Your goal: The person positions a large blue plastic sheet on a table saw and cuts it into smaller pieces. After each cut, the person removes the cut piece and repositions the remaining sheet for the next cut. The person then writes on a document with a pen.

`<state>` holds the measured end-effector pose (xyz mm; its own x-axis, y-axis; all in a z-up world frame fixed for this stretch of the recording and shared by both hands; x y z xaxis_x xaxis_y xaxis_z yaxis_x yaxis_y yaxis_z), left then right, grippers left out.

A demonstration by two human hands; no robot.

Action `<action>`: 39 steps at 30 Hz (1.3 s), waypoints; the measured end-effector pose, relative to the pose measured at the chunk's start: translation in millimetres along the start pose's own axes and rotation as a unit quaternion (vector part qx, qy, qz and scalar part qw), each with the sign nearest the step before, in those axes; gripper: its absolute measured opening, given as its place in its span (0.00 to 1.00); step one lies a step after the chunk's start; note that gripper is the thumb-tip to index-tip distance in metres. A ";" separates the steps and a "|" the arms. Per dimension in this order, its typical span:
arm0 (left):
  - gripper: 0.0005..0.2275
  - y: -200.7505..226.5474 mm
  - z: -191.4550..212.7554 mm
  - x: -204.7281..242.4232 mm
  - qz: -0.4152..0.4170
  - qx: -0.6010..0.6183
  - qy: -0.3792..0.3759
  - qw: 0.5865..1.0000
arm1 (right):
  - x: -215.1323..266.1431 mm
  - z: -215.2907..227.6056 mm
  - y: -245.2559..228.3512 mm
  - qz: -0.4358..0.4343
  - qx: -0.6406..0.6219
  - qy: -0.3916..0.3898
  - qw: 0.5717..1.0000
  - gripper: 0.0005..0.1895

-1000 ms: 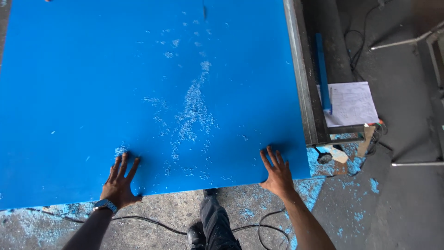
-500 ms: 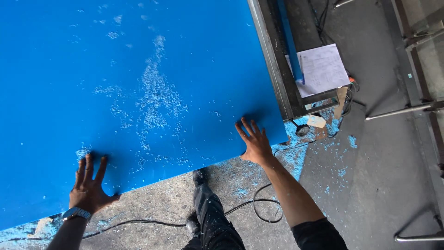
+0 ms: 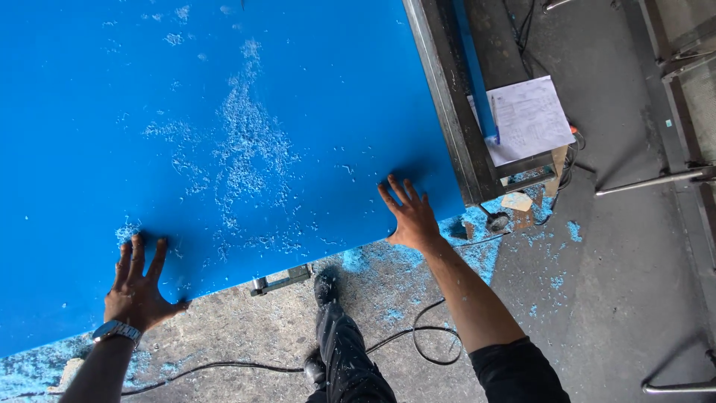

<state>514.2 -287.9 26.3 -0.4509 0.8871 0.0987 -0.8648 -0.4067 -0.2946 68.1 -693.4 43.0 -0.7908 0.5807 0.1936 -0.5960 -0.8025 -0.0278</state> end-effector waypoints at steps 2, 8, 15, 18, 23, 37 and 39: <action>0.68 -3.5 0.8 -9.5 -0.010 0.029 0.019 0.999 | -9.7 4.3 2.0 -0.001 0.005 -0.008 1.000 0.83; 0.71 -12.9 7.1 -39.4 0.006 0.042 0.009 0.999 | -41.2 12.9 7.9 0.002 0.036 -0.006 0.999 0.82; 0.63 -16.3 60.0 -71.4 0.032 0.066 -0.036 0.997 | -67.6 59.8 -0.2 0.037 0.027 0.026 0.999 0.67; 0.63 -21.1 59.0 -84.9 0.028 0.045 -0.041 0.998 | -83.3 55.6 8.5 0.031 0.022 0.004 0.999 0.67; 0.61 -29.8 65.3 -110.7 0.032 0.062 -0.057 0.996 | -110.8 56.4 17.8 0.031 0.026 0.001 0.999 0.69; 0.63 -51.8 54.8 -171.3 0.020 0.037 -0.061 0.997 | -166.6 77.9 25.5 0.042 0.035 0.043 0.998 0.68; 0.63 -54.5 50.3 -177.4 0.020 0.037 -0.057 0.998 | -171.9 79.9 25.5 0.040 0.029 0.054 0.997 0.68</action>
<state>630.2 -434.1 72.6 -0.5038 0.8411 0.1969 -0.8576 -0.4597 -0.2306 199.9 -824.7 87.3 -0.8481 0.5227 0.0866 -0.5232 -0.8520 0.0187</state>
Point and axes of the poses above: each hand's wrist, its own x-axis away from the middle knuckle, its own z-axis out of the back of the hand, y = z × x, the point moved 5 cm from there along -x, towards the middle knuckle, and after that the axes turned 3 degrees about -x, right-handed, at the moved point
